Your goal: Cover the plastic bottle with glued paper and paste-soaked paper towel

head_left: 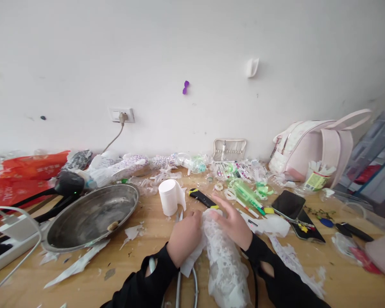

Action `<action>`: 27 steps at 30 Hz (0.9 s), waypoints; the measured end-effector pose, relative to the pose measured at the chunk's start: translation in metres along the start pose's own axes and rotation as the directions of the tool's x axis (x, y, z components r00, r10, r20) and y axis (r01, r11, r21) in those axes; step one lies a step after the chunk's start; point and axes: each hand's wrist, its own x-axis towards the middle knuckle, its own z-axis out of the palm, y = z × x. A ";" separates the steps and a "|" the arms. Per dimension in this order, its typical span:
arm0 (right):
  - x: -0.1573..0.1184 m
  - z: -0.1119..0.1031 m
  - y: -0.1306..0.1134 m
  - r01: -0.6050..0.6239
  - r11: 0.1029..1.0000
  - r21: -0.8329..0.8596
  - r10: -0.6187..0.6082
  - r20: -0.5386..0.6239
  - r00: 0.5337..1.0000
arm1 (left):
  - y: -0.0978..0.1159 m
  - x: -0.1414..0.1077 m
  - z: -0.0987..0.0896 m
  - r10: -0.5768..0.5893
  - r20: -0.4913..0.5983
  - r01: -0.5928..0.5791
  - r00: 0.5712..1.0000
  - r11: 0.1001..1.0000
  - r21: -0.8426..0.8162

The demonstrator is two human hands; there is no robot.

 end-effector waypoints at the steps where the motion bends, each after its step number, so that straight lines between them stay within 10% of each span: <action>1: 0.000 0.002 0.000 -0.012 1.000 -0.008 0.012 0.003 1.000 | -0.001 0.000 -0.002 -0.003 0.009 0.003 1.000 1.000 0.009; 27: 0.000 0.010 0.004 -0.258 0.955 0.150 0.244 0.105 0.964 | -0.008 0.003 -0.008 0.084 -0.108 -0.094 0.991 0.992 -0.087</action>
